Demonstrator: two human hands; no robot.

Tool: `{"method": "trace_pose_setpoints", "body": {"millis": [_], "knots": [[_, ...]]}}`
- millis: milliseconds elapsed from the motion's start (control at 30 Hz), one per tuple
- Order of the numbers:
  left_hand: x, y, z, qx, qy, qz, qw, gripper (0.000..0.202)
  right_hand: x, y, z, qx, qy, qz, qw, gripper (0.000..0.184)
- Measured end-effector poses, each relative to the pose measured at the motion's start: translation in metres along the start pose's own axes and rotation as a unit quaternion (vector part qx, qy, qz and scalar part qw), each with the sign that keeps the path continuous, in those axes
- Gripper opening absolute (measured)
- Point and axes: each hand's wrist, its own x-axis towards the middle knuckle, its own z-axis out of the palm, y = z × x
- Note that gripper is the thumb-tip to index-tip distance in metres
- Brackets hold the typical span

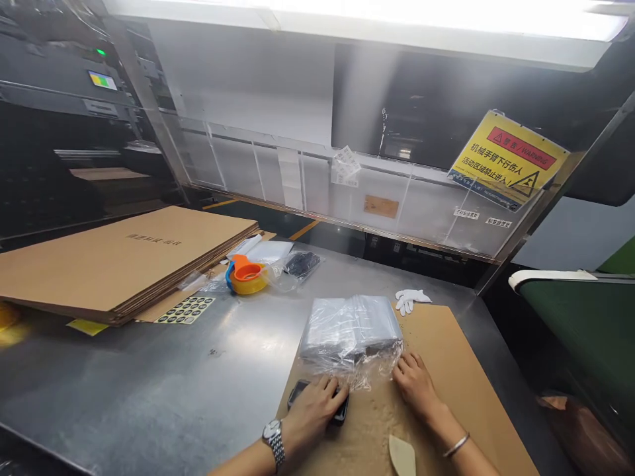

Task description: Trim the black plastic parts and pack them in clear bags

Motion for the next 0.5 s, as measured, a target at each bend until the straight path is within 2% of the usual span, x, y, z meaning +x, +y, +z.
{"method": "trace_pose_setpoints", "body": {"millis": [133,300,400,500], "knots": [[-0.011,0.000,-0.004,-0.018,-0.003,-0.028,0.999,0.067,-0.016,-0.013,-0.007,0.007,0.036,-0.011,0.999,0.021],[-0.023,0.004,-0.004,-0.051,-0.010,-0.041,0.998,0.091,-0.032,-0.035,-0.042,0.045,0.055,-0.004,0.997,0.022],[-0.033,0.013,-0.002,-0.049,-0.031,-0.042,0.997,0.097,-0.023,-0.048,-0.055,0.051,0.054,0.024,0.997,0.030],[-0.040,0.024,-0.003,-0.028,-0.059,-0.040,0.997,0.089,0.004,-0.059,-0.052,0.051,0.031,0.062,0.996,0.047]]}}
